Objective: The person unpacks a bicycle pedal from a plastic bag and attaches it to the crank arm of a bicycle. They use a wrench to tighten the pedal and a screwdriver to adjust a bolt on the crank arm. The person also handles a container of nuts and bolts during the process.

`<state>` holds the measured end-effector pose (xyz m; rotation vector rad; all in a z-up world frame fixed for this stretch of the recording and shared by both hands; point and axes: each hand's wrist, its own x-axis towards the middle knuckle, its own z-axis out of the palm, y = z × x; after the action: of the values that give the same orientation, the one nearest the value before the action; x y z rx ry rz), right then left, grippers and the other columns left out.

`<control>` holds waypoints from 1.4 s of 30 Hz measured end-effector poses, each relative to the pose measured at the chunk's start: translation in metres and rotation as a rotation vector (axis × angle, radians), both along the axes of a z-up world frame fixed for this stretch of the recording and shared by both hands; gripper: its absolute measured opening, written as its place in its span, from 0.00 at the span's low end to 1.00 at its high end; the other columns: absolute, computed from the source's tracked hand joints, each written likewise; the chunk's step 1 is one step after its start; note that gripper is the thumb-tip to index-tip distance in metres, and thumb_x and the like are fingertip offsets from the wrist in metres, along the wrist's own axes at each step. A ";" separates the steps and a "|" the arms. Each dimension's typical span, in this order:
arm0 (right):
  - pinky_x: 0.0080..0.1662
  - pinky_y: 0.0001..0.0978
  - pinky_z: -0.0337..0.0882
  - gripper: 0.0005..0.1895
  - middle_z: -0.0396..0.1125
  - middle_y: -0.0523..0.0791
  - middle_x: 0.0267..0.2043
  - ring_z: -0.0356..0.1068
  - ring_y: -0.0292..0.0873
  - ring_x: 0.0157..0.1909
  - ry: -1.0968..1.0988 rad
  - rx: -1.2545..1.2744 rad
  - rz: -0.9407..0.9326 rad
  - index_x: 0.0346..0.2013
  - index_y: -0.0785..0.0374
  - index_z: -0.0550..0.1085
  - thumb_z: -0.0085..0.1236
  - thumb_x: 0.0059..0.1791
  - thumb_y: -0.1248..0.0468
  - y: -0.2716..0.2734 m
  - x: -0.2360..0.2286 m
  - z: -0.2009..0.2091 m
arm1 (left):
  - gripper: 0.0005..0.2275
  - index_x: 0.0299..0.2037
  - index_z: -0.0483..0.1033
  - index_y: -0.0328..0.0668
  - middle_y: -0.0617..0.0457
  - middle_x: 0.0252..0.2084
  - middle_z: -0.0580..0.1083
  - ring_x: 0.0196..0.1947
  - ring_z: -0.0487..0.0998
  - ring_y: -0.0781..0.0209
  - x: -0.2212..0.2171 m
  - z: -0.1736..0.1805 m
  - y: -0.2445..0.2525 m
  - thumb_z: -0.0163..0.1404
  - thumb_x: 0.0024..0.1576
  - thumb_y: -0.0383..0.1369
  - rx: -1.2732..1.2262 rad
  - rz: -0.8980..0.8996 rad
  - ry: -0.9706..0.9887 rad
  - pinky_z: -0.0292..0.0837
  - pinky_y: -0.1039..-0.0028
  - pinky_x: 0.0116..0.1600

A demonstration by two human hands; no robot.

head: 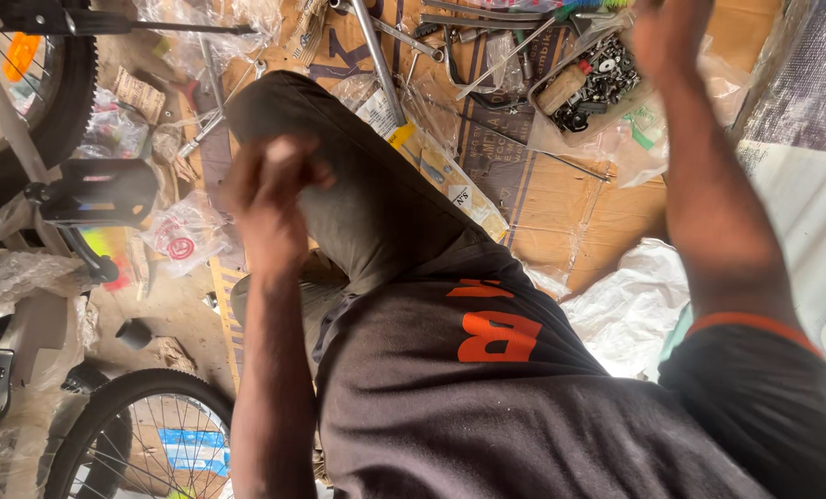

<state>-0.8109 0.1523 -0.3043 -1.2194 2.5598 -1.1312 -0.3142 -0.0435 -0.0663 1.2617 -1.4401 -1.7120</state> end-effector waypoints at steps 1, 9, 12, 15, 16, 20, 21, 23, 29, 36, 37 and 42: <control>0.36 0.40 0.69 0.04 0.71 0.49 0.32 0.72 0.45 0.36 -0.055 -0.048 0.031 0.34 0.67 0.71 0.47 0.47 0.73 0.011 0.013 -0.004 | 0.07 0.47 0.76 0.30 0.44 0.39 0.77 0.34 0.80 0.59 -0.018 -0.008 -0.002 0.48 0.70 0.29 0.069 0.013 0.092 0.80 0.70 0.42; 0.38 0.40 0.76 0.08 0.71 0.52 0.40 0.73 0.49 0.37 -0.266 0.335 0.330 0.37 0.63 0.76 0.58 0.47 0.78 0.093 0.161 -0.049 | 0.08 0.46 0.76 0.28 0.48 0.39 0.77 0.32 0.78 0.62 -0.084 -0.072 0.014 0.51 0.66 0.29 0.279 -0.175 0.181 0.76 0.71 0.39; 0.42 0.43 0.74 0.13 0.69 0.52 0.42 0.73 0.51 0.42 -0.093 0.207 0.136 0.43 0.65 0.73 0.56 0.46 0.81 0.096 0.153 -0.056 | 0.09 0.48 0.75 0.29 0.47 0.39 0.77 0.34 0.78 0.62 -0.074 -0.085 0.011 0.50 0.67 0.31 0.270 -0.183 0.150 0.76 0.70 0.42; 0.44 0.44 0.73 0.16 0.70 0.49 0.42 0.73 0.50 0.41 0.098 0.138 -0.127 0.44 0.63 0.75 0.56 0.45 0.82 0.076 0.098 -0.057 | 0.09 0.47 0.74 0.30 0.47 0.43 0.76 0.36 0.78 0.62 -0.060 -0.086 0.013 0.49 0.67 0.31 0.335 -0.126 0.206 0.78 0.68 0.44; 0.44 0.44 0.72 0.15 0.70 0.50 0.41 0.72 0.50 0.41 0.148 0.156 -0.110 0.43 0.64 0.75 0.59 0.44 0.80 0.075 0.079 -0.055 | 0.08 0.46 0.73 0.30 0.48 0.45 0.76 0.37 0.79 0.62 -0.061 -0.086 0.008 0.48 0.67 0.31 0.353 -0.107 0.246 0.79 0.67 0.45; 0.44 0.37 0.76 0.16 0.73 0.48 0.45 0.75 0.43 0.43 -0.179 0.240 -0.134 0.48 0.65 0.75 0.60 0.45 0.75 0.049 0.046 -0.052 | 0.08 0.47 0.73 0.29 0.46 0.46 0.76 0.39 0.78 0.61 -0.059 -0.087 0.007 0.48 0.69 0.30 0.337 -0.106 0.286 0.79 0.65 0.47; 0.44 0.37 0.75 0.17 0.73 0.48 0.43 0.74 0.42 0.42 -0.266 0.294 -0.183 0.48 0.66 0.73 0.64 0.46 0.71 0.039 0.048 -0.055 | 0.08 0.47 0.73 0.30 0.46 0.46 0.76 0.39 0.78 0.61 -0.058 -0.087 0.007 0.48 0.69 0.30 0.334 -0.097 0.288 0.80 0.65 0.47; 0.45 0.36 0.74 0.23 0.73 0.49 0.40 0.73 0.41 0.42 -0.445 0.404 -0.279 0.50 0.67 0.69 0.71 0.47 0.64 0.022 0.061 -0.062 | 0.08 0.46 0.73 0.30 0.45 0.46 0.76 0.39 0.79 0.61 -0.058 -0.088 0.008 0.48 0.68 0.31 0.341 -0.084 0.286 0.80 0.66 0.46; 0.47 0.40 0.74 0.22 0.73 0.51 0.42 0.73 0.43 0.42 -0.382 0.123 -0.495 0.47 0.69 0.71 0.71 0.42 0.69 0.003 0.112 -0.052 | 0.09 0.46 0.74 0.31 0.46 0.44 0.77 0.37 0.79 0.61 -0.067 -0.087 0.012 0.48 0.68 0.33 0.282 -0.122 0.235 0.78 0.68 0.44; 0.50 0.45 0.71 0.10 0.71 0.49 0.44 0.71 0.51 0.48 -0.133 0.205 0.231 0.43 0.61 0.78 0.49 0.54 0.73 -0.070 0.159 -0.027 | 0.11 0.46 0.74 0.30 0.46 0.44 0.77 0.39 0.80 0.61 -0.067 -0.087 0.014 0.48 0.69 0.35 0.363 -0.097 0.279 0.80 0.67 0.47; 0.47 0.49 0.70 0.09 0.70 0.49 0.40 0.70 0.51 0.44 -0.216 0.298 0.296 0.43 0.59 0.78 0.49 0.55 0.68 -0.086 0.170 -0.032 | 0.12 0.46 0.75 0.30 0.46 0.43 0.77 0.39 0.79 0.61 -0.069 -0.086 0.015 0.48 0.69 0.35 0.362 -0.098 0.284 0.80 0.67 0.47; 0.58 0.65 0.60 0.10 0.71 0.51 0.33 0.72 0.54 0.39 0.044 0.654 0.398 0.44 0.58 0.77 0.47 0.59 0.61 -0.131 0.182 -0.064 | 0.11 0.46 0.75 0.31 0.47 0.44 0.77 0.39 0.80 0.61 -0.066 -0.081 0.027 0.49 0.67 0.35 0.344 -0.090 0.242 0.81 0.66 0.47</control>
<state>-0.6292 0.0215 -0.3683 -1.4542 2.2610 -0.1631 -0.3800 -0.0168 -0.1473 1.1213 -1.1086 -2.1597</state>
